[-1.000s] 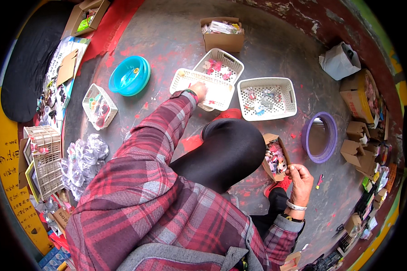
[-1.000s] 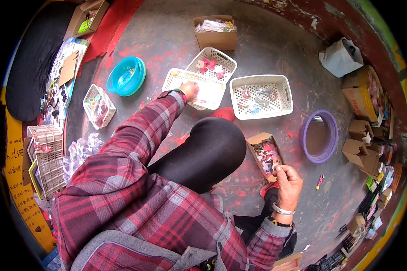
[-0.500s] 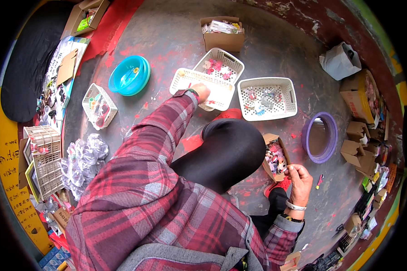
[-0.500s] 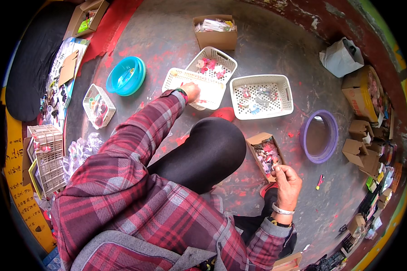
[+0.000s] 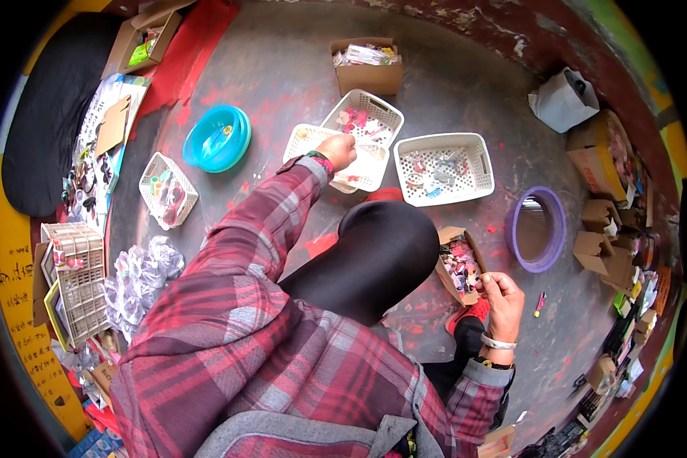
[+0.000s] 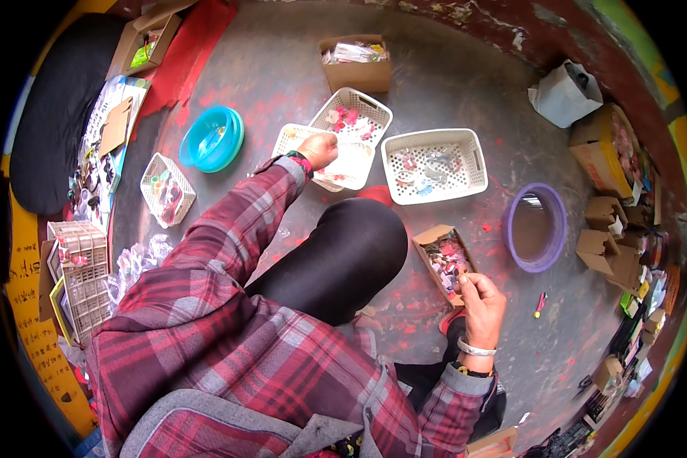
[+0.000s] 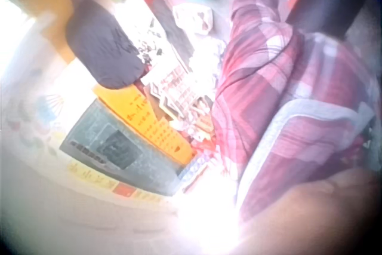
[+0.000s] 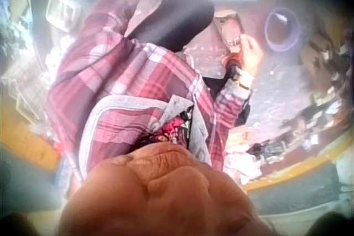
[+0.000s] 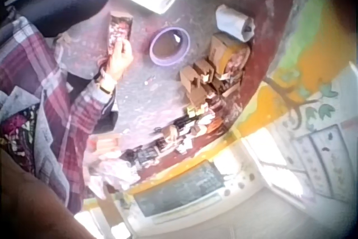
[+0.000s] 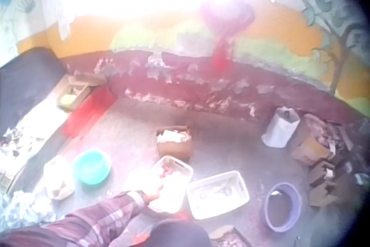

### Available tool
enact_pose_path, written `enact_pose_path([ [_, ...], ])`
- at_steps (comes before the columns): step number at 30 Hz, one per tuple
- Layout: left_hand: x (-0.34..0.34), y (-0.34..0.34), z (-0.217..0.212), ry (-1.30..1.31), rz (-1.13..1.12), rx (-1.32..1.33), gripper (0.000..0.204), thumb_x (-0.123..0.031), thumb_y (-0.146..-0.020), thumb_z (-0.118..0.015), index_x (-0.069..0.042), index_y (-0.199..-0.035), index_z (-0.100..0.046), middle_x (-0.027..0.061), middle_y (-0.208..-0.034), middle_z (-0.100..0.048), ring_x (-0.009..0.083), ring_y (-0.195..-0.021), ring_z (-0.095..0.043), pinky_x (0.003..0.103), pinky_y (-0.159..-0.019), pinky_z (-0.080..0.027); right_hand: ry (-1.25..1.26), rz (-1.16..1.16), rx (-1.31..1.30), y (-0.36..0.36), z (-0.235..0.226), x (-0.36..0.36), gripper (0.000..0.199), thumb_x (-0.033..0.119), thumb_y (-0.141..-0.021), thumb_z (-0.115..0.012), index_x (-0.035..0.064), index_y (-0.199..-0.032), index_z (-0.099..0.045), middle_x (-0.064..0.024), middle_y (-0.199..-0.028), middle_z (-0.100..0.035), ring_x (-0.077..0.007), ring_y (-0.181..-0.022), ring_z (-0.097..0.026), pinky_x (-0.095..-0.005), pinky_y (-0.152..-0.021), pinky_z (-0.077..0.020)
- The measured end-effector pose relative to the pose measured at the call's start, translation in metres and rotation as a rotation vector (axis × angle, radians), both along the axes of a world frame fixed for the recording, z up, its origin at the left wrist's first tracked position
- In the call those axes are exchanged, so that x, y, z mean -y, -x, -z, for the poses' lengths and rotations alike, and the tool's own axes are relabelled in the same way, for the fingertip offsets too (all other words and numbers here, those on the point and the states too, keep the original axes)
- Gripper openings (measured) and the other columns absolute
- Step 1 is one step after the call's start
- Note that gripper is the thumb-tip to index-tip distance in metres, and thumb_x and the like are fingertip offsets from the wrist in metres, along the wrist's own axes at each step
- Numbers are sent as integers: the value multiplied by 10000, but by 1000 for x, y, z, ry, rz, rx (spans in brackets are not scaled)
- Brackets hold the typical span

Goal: The person sits on the floor and sorts small colorful decorations from a cardboard box into white plastic baskets. They pick up items one by one, inspect them, and place them into different baskets based on type or color.

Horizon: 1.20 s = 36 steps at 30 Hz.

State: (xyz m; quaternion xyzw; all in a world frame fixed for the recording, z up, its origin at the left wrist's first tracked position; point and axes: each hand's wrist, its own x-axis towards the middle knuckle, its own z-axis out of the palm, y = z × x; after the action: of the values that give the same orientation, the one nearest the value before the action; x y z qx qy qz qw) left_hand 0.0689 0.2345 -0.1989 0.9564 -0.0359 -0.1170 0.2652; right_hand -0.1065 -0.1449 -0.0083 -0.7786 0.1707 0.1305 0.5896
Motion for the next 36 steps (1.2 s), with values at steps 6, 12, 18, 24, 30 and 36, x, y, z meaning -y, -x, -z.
enact_pose_path([
  [6,33,-6,-104,749,83,-392,143,-147,-778,-616,-35,-860,-583,41,-788,-629,59,-658,-559,193,-494,-408,-7,-31,132,0,-7,-5,114,77,-814,-596,-9,-883,-627,-24,-803,-606,-75,-735,-548,-204,-626,-435],
  [12,126,28,-271,734,633,-602,163,-194,-763,-561,-42,-800,-605,7,-747,-634,65,-639,-543,223,-494,-395,286,68,662,3,-62,-21,687,122,-629,-722,61,-1255,-445,-113,-1273,-450,-237,-1151,-448,-329,-927,-385],
  [18,195,68,-289,454,1017,-733,110,-89,-766,-555,3,-825,-567,49,-744,-615,113,-665,-589,244,-598,-456,506,-156,847,24,-87,-4,419,118,-640,-710,45,-1037,-597,-101,-1017,-603,-276,-1065,-512,-358,-915,-362],
  [24,224,93,-294,728,635,-739,126,-137,-799,-599,-43,-882,-586,16,-830,-633,96,-765,-607,212,-534,-406,-363,267,443,47,-68,17,175,151,-841,-605,-17,-886,-612,-78,-736,-636,-88,-620,-578,-200,-554,-455],
  [30,243,114,-262,1284,199,-919,199,-121,-844,-586,-17,-1012,-568,60,-955,-622,153,-929,-605,192,-584,-418,-495,449,414,51,-67,31,202,169,-853,-590,-29,-895,-600,-124,-754,-639,-130,-649,-610,-216,-585,-490],
  [36,260,114,-243,1505,125,-940,166,-87,-864,-548,25,-987,-550,123,-953,-604,200,-920,-603,242,-764,-501,-600,447,308,50,-53,40,192,161,-852,-585,-28,-888,-597,-130,-764,-639,-170,-677,-623,-262,-625,-507],
])
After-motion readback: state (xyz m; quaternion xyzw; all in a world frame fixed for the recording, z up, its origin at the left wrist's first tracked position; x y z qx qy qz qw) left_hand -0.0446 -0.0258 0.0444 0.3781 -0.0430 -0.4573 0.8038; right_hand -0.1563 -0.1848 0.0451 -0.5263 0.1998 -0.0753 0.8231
